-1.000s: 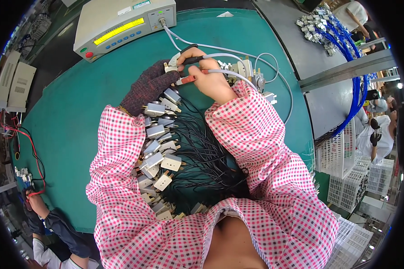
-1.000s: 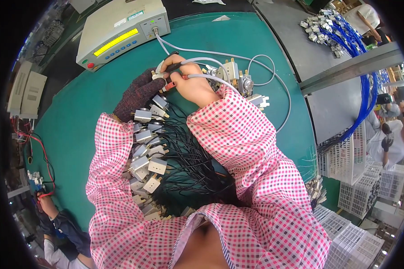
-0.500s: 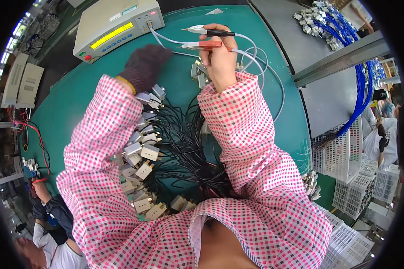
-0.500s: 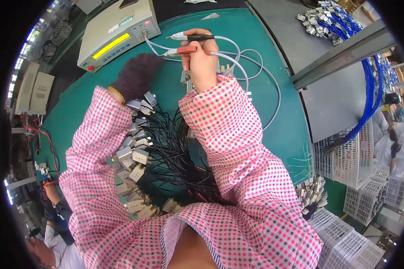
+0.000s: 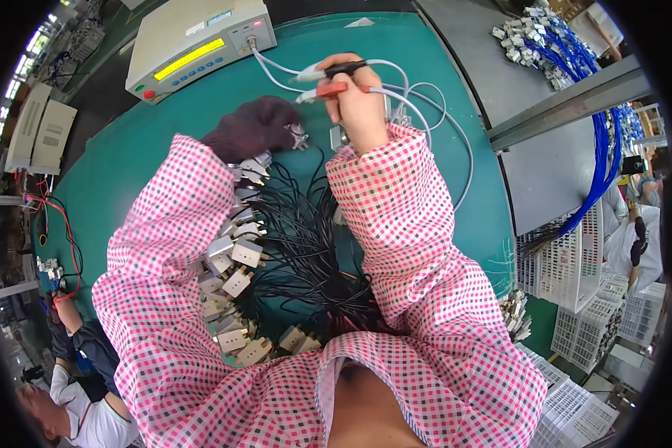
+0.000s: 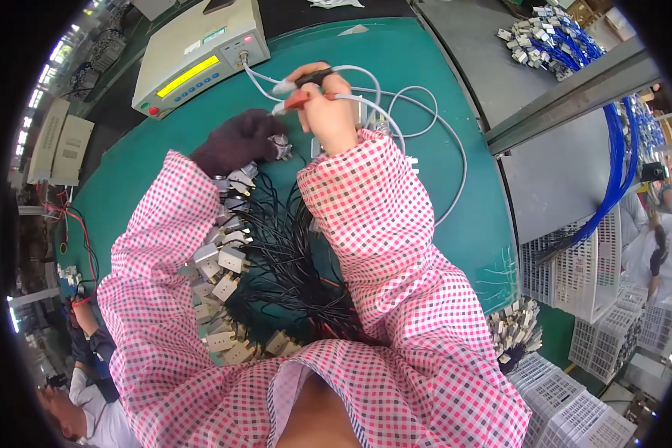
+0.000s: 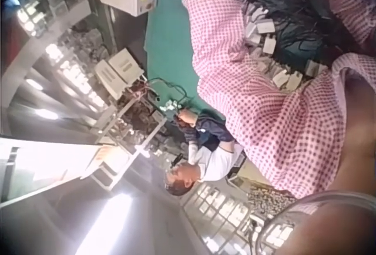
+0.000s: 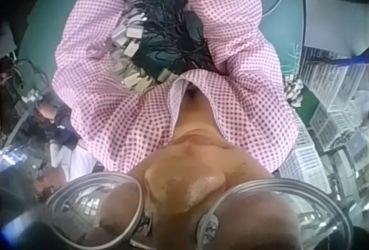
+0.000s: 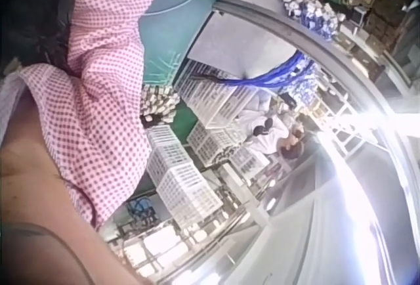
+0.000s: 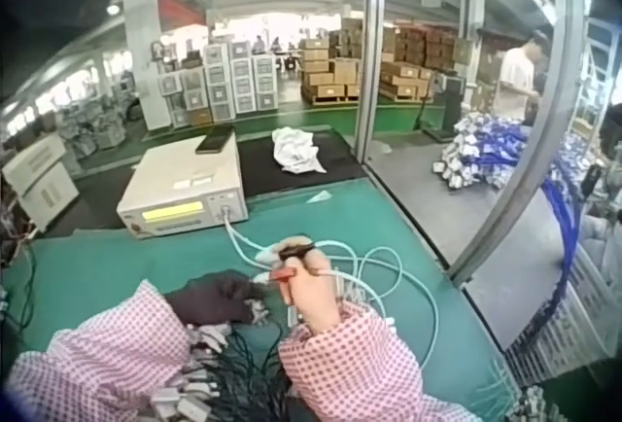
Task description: Testing individual electronic components with electrical probes on a workbench.
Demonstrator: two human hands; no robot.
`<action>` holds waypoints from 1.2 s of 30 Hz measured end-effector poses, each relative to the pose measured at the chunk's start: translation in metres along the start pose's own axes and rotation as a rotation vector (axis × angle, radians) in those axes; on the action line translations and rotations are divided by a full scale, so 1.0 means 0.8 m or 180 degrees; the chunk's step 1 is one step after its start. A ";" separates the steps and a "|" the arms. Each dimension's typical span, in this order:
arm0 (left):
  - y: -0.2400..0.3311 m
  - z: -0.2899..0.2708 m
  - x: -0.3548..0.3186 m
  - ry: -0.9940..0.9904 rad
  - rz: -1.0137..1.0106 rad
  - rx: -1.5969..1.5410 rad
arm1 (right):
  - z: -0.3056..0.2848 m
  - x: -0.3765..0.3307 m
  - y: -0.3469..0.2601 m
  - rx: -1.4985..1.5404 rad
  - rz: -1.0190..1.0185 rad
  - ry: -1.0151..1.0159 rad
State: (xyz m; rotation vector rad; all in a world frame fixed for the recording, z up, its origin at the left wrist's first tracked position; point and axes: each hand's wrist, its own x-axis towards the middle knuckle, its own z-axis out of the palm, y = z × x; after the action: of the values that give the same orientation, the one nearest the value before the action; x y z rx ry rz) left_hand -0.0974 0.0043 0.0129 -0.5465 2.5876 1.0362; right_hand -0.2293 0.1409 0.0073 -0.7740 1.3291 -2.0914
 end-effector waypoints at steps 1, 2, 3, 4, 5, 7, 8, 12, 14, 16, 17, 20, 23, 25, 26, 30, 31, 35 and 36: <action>-0.031 -0.002 -0.008 0.0111 0.0071 -0.0924 | 0.009 -0.001 -0.004 -0.0452 0.0223 -0.0177; -0.040 -0.004 -0.008 0.0190 0.0197 -0.1862 | 0.009 0.000 0.005 -0.0472 0.0220 -0.0160; -0.049 -0.001 -0.013 0.0071 0.0324 -0.2073 | 0.009 -0.001 0.022 -0.1178 -0.0423 -0.0203; -0.052 -0.002 -0.017 0.0049 0.0330 -0.2084 | 0.015 -0.003 0.029 -0.1879 -0.1053 -0.0248; -0.053 -0.002 -0.019 -0.0019 0.0688 -0.1655 | 0.013 -0.004 0.028 -0.2257 -0.0828 -0.0397; -0.056 0.001 -0.013 -0.0339 0.0898 -0.1551 | 0.011 -0.003 0.033 -0.2692 -0.0908 -0.0570; -0.039 -0.004 -0.015 -0.0356 0.0915 -0.1555 | 0.010 -0.002 0.033 -0.3121 -0.0992 -0.0750; -0.027 -0.021 -0.018 -0.0444 0.0751 -0.0221 | 0.013 -0.004 0.031 -0.3222 -0.0447 -0.0919; -0.035 -0.020 -0.021 -0.0477 0.0612 -0.0881 | 0.017 -0.006 0.024 -0.3427 -0.0418 -0.1008; -0.031 -0.024 -0.031 -0.0291 0.0544 -0.1082 | 0.024 -0.005 0.015 -0.3584 -0.0128 -0.1250; -0.028 -0.027 -0.035 -0.0104 0.0460 -0.1277 | 0.026 -0.006 0.012 -0.3595 -0.0130 -0.1251; -0.053 -0.009 -0.018 0.0545 0.1457 -0.1407 | 0.032 -0.006 0.014 -0.3439 0.0119 -0.1212; -0.049 -0.030 -0.023 -0.0640 0.0963 -0.1664 | 0.023 -0.003 0.035 -0.2385 -0.0085 -0.0458; -0.037 -0.026 -0.037 -0.0581 0.0897 -0.2055 | 0.026 -0.006 0.026 -0.2001 0.0123 -0.0287; -0.034 -0.023 -0.043 -0.0505 0.0818 -0.2452 | 0.029 -0.008 0.020 -0.1610 0.0326 -0.0137; -0.037 -0.013 -0.046 -0.0503 0.0619 -0.2477 | 0.032 -0.009 0.019 -0.1404 0.0292 -0.0071; -0.041 -0.003 -0.044 -0.0286 0.0792 -0.2640 | 0.033 -0.009 0.018 -0.1399 0.0290 -0.0067; -0.045 -0.009 -0.043 -0.0148 0.0690 -0.2701 | 0.033 -0.010 0.016 -0.1092 0.0301 -0.0055; -0.038 -0.009 -0.044 -0.0156 0.0694 -0.2710 | 0.033 -0.011 0.015 -0.0856 0.0307 -0.0023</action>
State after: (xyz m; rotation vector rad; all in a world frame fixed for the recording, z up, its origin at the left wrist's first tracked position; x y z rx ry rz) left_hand -0.0531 -0.0128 0.0141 -0.3994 2.0912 2.1983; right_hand -0.2032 0.1267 0.0042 -0.8080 1.6322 -1.8564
